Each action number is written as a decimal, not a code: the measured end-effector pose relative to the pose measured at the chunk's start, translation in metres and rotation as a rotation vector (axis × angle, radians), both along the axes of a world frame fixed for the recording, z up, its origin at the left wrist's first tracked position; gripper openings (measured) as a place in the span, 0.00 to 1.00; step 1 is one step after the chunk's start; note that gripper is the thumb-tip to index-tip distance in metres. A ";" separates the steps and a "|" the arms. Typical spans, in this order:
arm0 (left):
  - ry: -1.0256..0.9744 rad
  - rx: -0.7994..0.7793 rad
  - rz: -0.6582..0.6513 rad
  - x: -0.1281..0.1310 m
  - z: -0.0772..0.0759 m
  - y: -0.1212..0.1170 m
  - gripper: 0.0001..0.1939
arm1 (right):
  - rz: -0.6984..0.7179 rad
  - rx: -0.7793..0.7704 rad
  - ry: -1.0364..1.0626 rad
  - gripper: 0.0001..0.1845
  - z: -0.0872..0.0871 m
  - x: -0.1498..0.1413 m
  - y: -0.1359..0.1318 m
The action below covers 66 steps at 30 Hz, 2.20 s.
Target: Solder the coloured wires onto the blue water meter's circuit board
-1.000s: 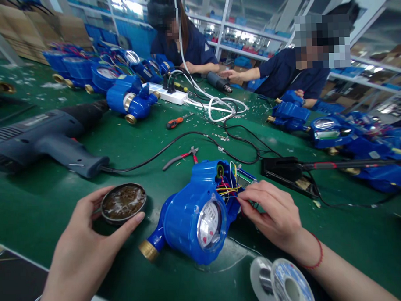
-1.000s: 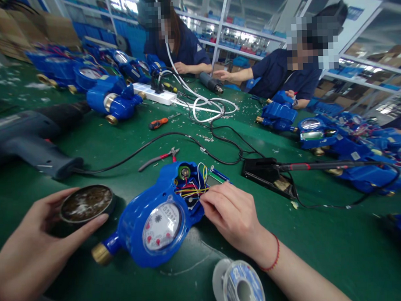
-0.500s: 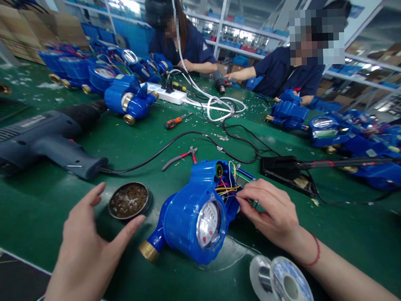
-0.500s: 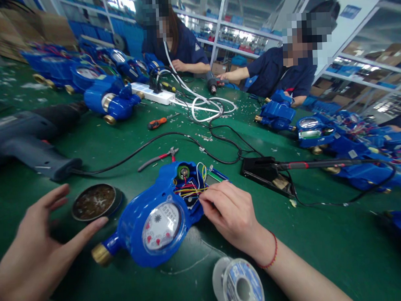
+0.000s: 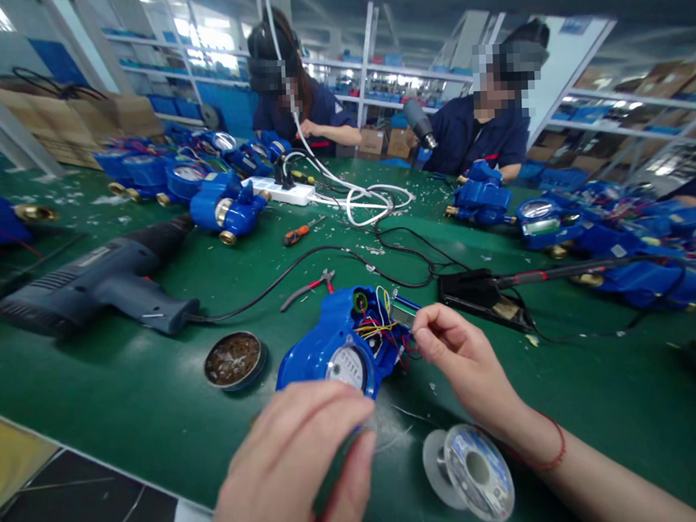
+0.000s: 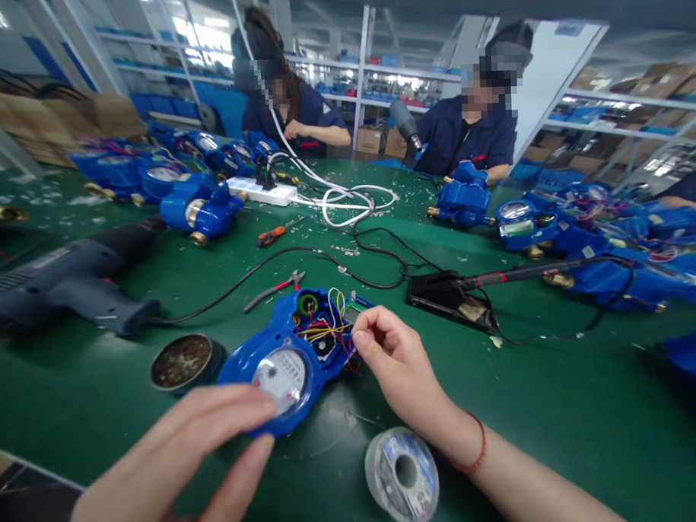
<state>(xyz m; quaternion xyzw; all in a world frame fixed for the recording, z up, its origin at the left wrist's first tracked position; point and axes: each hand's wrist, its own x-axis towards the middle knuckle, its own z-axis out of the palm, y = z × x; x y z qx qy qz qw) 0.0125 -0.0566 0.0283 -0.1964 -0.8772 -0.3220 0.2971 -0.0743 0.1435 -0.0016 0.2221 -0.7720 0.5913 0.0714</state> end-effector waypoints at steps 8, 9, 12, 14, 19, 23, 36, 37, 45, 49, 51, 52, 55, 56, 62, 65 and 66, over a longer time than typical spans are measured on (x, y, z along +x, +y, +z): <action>-0.385 -0.023 -0.246 -0.100 0.053 -0.016 0.06 | 0.074 -0.228 -0.015 0.10 0.001 -0.014 -0.008; -0.394 -0.058 -0.271 -0.106 0.054 -0.013 0.06 | 0.081 -0.242 -0.011 0.10 0.002 -0.015 -0.008; -0.454 -0.117 -0.327 -0.116 0.053 -0.004 0.07 | 0.096 -0.285 -0.017 0.10 0.005 -0.018 -0.009; -0.559 -0.086 -0.369 -0.119 0.051 0.002 0.07 | 0.093 -0.317 -0.020 0.10 0.007 -0.023 -0.012; -0.707 0.035 -0.466 -0.127 0.044 0.015 0.06 | 0.051 -0.355 0.040 0.08 0.014 -0.035 -0.021; -0.804 0.158 -0.514 -0.135 0.040 0.022 0.09 | -0.039 -0.345 0.152 0.06 0.016 -0.040 -0.023; -0.885 0.126 -0.754 -0.162 0.039 0.006 0.07 | 0.051 -0.265 0.236 0.05 0.005 -0.043 -0.017; -0.873 0.102 -0.761 -0.163 0.039 0.006 0.06 | 0.044 -0.234 0.267 0.05 0.006 -0.042 -0.017; -1.037 -0.069 -0.818 -0.163 0.059 0.008 0.08 | -0.081 0.152 0.839 0.07 0.013 -0.035 -0.012; -1.161 -0.088 -0.772 -0.162 0.066 0.008 0.08 | -0.031 0.381 1.035 0.05 0.010 -0.036 -0.008; -1.142 -0.073 -0.707 -0.163 0.065 0.010 0.06 | -0.013 0.453 1.073 0.05 0.010 -0.035 -0.006; -1.120 -0.058 -0.674 -0.164 0.064 0.011 0.06 | -0.007 0.474 1.086 0.06 0.010 -0.034 -0.004; -1.062 -0.018 -0.602 -0.167 0.060 0.013 0.06 | -0.007 0.520 1.084 0.16 0.013 -0.029 0.008; -1.057 -0.009 -0.591 -0.168 0.059 0.014 0.07 | -0.038 0.520 1.067 0.18 0.014 -0.026 0.015; -1.089 -0.021 -0.615 -0.169 0.051 0.019 0.09 | -0.596 0.058 0.414 0.06 0.004 -0.020 0.083; -1.082 -0.003 -0.634 -0.170 0.046 0.021 0.10 | -0.756 -0.315 0.092 0.10 -0.005 -0.025 0.112; -1.078 0.006 -0.636 -0.170 0.044 0.022 0.10 | -0.773 -0.379 0.060 0.12 -0.006 -0.028 0.119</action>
